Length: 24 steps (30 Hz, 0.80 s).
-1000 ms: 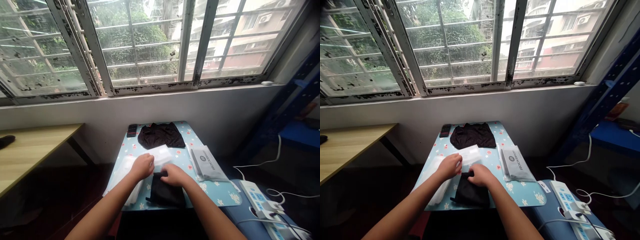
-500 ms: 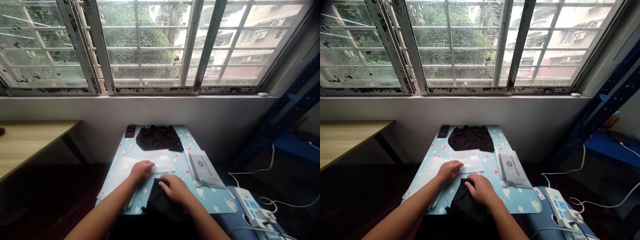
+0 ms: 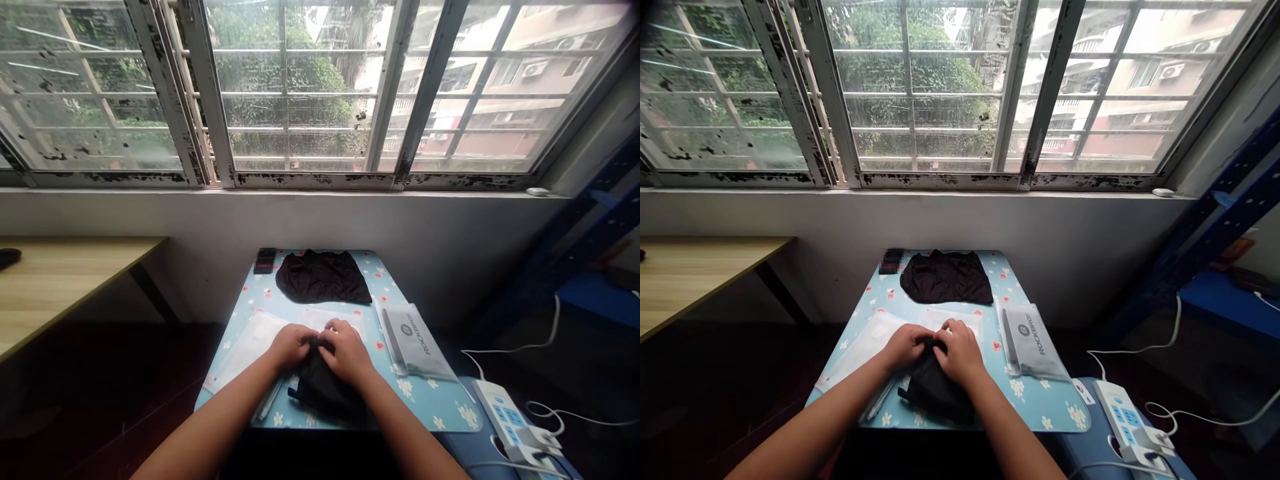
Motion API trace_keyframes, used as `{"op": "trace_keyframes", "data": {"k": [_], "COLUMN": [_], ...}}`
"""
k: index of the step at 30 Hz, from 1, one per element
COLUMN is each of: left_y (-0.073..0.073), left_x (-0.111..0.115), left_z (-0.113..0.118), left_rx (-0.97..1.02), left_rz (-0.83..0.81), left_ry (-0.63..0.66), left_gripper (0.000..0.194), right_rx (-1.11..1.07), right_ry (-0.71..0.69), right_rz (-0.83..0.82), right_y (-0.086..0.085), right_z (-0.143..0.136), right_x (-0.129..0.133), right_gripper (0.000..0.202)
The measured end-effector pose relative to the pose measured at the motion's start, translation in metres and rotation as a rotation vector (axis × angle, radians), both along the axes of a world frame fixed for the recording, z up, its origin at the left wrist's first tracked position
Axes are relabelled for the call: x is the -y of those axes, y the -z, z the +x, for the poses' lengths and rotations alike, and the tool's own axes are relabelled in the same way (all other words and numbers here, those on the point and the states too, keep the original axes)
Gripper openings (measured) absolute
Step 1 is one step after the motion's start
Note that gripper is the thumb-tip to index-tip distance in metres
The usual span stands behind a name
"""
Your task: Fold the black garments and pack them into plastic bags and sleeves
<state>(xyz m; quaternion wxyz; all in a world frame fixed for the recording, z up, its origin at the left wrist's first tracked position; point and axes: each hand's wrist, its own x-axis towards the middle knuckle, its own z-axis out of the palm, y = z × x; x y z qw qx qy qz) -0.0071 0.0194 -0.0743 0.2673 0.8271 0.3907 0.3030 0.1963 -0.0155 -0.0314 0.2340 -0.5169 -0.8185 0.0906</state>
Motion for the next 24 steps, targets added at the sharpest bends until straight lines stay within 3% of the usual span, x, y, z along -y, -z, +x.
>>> {"op": "trace_keyframes", "data": {"k": [6, 13, 18, 21, 24], "left_y": [0.004, -0.005, -0.007, -0.005, -0.003], "left_x": [-0.003, 0.001, 0.004, 0.003, 0.002], "left_z": [-0.003, -0.001, 0.005, 0.008, 0.009], "left_rx": [0.114, 0.190, 0.088, 0.076, 0.062], "left_rz": [-0.008, 0.041, 0.059, 0.052, 0.041], "left_ry": [-0.014, 0.041, -0.046, -0.087, -0.091], "left_gripper": [0.036, 0.022, 0.016, 0.026, 0.037], "right_rx": [0.011, 0.011, -0.018, -0.021, -0.021], "right_ry": [0.187, 0.331, 0.292, 0.215, 0.276], "right_rz": [0.024, 0.038, 0.025, 0.014, 0.007], "right_y": [0.010, 0.022, 0.018, 0.016, 0.019], "right_z": [-0.004, -0.009, -0.007, -0.002, 0.005], "right_x": [0.000, 0.000, 0.003, 0.004, 0.001], "right_gripper": [0.015, 0.018, 0.013, 0.006, 0.020]}}
